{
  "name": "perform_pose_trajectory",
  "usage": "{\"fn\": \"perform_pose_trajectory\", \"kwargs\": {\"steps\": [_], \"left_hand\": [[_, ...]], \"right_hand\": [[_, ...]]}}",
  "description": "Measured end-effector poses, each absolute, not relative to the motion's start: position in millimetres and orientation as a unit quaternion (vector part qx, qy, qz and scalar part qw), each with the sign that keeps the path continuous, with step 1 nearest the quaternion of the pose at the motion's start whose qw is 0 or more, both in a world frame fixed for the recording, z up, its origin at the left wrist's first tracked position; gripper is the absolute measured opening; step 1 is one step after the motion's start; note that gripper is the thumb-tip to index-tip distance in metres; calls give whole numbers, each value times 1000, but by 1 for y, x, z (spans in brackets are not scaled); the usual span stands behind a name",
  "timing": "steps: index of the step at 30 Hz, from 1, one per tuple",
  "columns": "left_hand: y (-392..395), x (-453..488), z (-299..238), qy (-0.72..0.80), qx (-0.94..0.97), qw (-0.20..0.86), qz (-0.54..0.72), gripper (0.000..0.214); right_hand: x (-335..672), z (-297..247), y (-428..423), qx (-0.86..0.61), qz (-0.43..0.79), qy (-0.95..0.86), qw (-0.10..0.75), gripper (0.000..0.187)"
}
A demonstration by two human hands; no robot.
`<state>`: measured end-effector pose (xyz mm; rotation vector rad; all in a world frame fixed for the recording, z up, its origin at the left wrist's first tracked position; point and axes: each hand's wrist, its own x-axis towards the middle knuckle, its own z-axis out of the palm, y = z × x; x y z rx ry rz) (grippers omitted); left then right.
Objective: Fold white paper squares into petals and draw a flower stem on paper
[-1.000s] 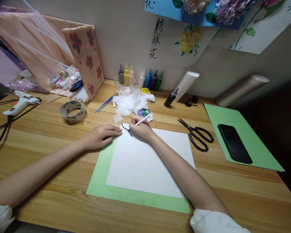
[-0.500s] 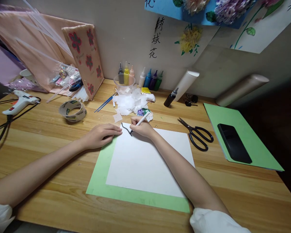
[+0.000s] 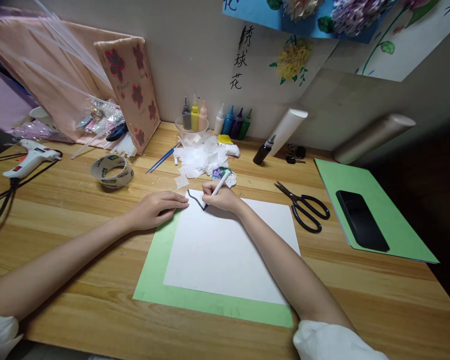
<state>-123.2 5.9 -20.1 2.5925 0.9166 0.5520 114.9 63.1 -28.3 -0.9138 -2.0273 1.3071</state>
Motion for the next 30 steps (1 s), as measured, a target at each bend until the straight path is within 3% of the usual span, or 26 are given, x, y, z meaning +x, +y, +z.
{"fn": "perform_pose_trajectory", "kwargs": {"steps": [10, 14, 23, 30], "left_hand": [[4, -124, -24, 313, 922, 127, 189, 42], [3, -124, -23, 312, 928, 88, 182, 41], [3, -123, -22, 331, 926, 59, 174, 44], [5, -124, -24, 339, 918, 87, 189, 45]], "right_hand": [[115, -26, 64, -341, 549, -684, 338, 27], [109, -25, 64, -351, 529, -699, 328, 26], [100, -19, 64, -398, 469, -683, 394, 29], [121, -17, 38, -437, 501, -664, 342, 26]]}}
